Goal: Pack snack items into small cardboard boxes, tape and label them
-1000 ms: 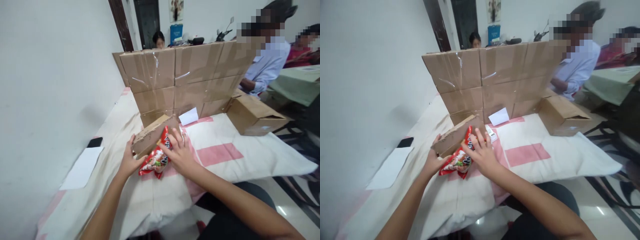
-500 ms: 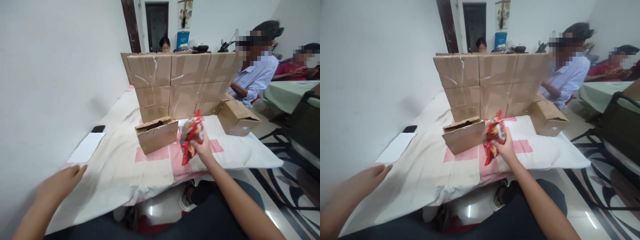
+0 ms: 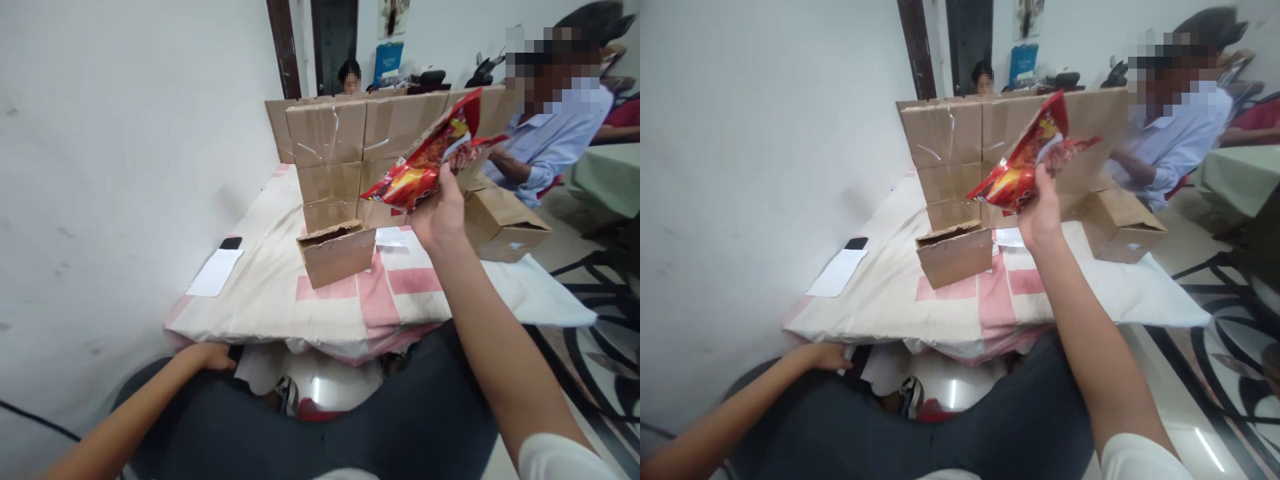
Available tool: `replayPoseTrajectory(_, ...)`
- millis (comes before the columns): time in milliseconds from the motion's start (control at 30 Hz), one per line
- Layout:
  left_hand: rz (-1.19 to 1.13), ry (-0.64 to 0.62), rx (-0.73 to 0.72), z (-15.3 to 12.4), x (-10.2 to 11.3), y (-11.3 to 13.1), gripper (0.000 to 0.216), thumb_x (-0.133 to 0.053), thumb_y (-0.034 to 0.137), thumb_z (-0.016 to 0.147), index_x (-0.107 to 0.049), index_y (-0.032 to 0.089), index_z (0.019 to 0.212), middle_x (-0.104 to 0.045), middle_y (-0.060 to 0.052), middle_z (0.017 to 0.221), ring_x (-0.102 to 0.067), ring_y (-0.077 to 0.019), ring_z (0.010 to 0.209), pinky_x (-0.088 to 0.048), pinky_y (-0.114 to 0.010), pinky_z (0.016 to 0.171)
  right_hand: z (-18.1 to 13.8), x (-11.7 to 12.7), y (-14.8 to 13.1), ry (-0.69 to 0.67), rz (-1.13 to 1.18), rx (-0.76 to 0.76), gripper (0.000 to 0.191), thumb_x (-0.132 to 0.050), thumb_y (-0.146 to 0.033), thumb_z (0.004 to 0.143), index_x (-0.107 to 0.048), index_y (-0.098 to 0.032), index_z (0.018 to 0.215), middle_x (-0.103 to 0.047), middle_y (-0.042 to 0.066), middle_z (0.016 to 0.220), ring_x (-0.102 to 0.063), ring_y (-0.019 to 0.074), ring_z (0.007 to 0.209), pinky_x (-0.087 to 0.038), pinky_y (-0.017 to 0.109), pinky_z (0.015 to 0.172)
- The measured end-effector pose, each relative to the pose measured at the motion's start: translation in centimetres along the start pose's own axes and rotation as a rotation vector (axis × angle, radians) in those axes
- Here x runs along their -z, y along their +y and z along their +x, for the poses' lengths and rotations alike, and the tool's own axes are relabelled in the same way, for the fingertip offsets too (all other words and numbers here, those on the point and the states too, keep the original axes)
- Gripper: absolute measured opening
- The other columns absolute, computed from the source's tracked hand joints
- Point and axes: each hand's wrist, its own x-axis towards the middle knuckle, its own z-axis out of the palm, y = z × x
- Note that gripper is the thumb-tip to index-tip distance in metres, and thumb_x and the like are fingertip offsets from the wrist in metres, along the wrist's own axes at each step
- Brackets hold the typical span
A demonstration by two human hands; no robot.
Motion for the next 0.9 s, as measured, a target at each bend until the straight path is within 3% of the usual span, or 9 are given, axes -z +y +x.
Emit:
replayPoseTrajectory(67,-0.008,-0.153,-0.080,1.3,0.1,3.2,0.039,-0.082,0.055,0.069,-0.070,0.019,0.077,-0.068,0.001,0.071,-0.067,-0.0196,0.068,-0.055,-0.030,0.066,0.6,-1.7,1.4,0.100,-0.073,0.125,0.069,-0.039,-0.068,0.094,-0.043,-0.026,0.149,-0.049,0.011,0.152,-0.051,0.0236,0.141,-0.049,0.050,0.110)
replayPoseTrajectory(133,-0.051,-0.178,-0.177,3.6,0.8,6.9,0.037,-0.071,0.059,0.077,-0.074,0.025,0.090,-0.074,-0.001,0.090,-0.069,-0.0212,0.087,-0.055,-0.030,0.083,0.7,-3.3,3.1,0.148,-0.099,0.218,0.075,-0.049,-0.072,0.088,-0.044,-0.025,0.146,-0.051,0.012,0.148,-0.052,0.0261,0.139,-0.046,0.053,0.113)
replayPoseTrajectory(200,-0.084,0.098,-0.288,6.9,1.6,10.4,0.053,-0.061,0.061,0.085,-0.066,0.027,0.125,-0.069,-0.006,0.119,-0.064,-0.0250,0.111,-0.051,-0.035,0.099,0.2,-4.5,4.7,0.076,-0.104,0.221,0.078,-0.060,-0.074,0.082,-0.049,-0.022,0.139,-0.057,0.012,0.140,-0.057,0.0273,0.134,-0.045,0.052,0.113)
replayPoseTrajectory(267,-0.075,0.322,-0.393,10.6,1.9,12.9,0.073,-0.072,0.062,0.077,-0.058,0.026,0.139,-0.063,-0.010,0.123,-0.062,-0.0279,0.111,-0.053,-0.036,0.095,-0.6,-4.8,5.7,-0.108,-0.122,0.144,0.078,-0.071,-0.072,0.074,-0.054,-0.021,0.130,-0.064,0.011,0.129,-0.063,0.0280,0.123,-0.048,0.050,0.108)
replayPoseTrajectory(367,0.020,0.382,-0.641,14.6,0.6,14.1,0.032,-0.061,0.042,0.091,-0.072,0.024,0.116,-0.063,-0.010,0.108,-0.062,-0.0240,0.099,-0.052,-0.035,0.086,-2.0,-4.1,5.8,-0.482,-0.271,0.025,0.067,-0.081,-0.059,0.072,-0.059,-0.022,0.123,-0.066,0.008,0.119,-0.064,0.0285,0.113,-0.052,0.046,0.100)
replayPoseTrajectory(467,0.134,0.517,-0.930,15.1,-1.7,13.1,0.025,-0.052,0.025,0.096,-0.074,0.023,0.107,-0.063,-0.009,0.100,-0.058,-0.0210,0.090,-0.048,-0.033,0.078,-3.1,-3.5,4.4,-0.857,-0.526,0.077,0.048,-0.077,-0.041,0.081,-0.063,-0.023,0.123,-0.063,0.009,0.118,-0.061,0.0289,0.110,-0.051,0.044,0.098)
replayPoseTrajectory(567,0.122,0.688,-1.038,13.5,-3.3,11.8,0.022,-0.056,0.023,0.096,-0.071,0.021,0.111,-0.062,-0.008,0.090,-0.052,-0.0197,0.081,-0.044,-0.033,0.072,-3.9,-3.9,2.7,-1.054,-0.767,0.160,0.041,-0.069,-0.031,0.085,-0.064,-0.024,0.125,-0.061,0.010,0.119,-0.055,0.0303,0.110,-0.049,0.045,0.096)
replayPoseTrajectory(667,0.038,0.731,-1.068,11.8,-3.6,11.0,0.022,-0.057,0.024,0.096,-0.067,0.018,0.116,-0.061,-0.007,0.085,-0.051,-0.0185,0.079,-0.043,-0.033,0.071,-4.9,-5.1,1.0,-1.055,-0.959,0.232,0.038,-0.067,-0.027,0.086,-0.064,-0.026,0.124,-0.061,0.009,0.121,-0.050,0.0330,0.114,-0.046,0.050,0.097)
replayPoseTrajectory(900,0.009,0.660,-1.114,9.9,-2.9,10.5,0.018,-0.055,0.020,0.099,-0.066,0.019,0.113,-0.065,-0.005,0.088,-0.055,-0.0159,0.081,-0.043,-0.032,0.073,-5.7,-6.5,-0.8,-0.674,-1.211,0.365,0.031,-0.067,-0.037,0.089,-0.063,-0.018,0.113,-0.058,0.015,0.114,-0.051,0.0371,0.110,-0.045,0.055,0.094)
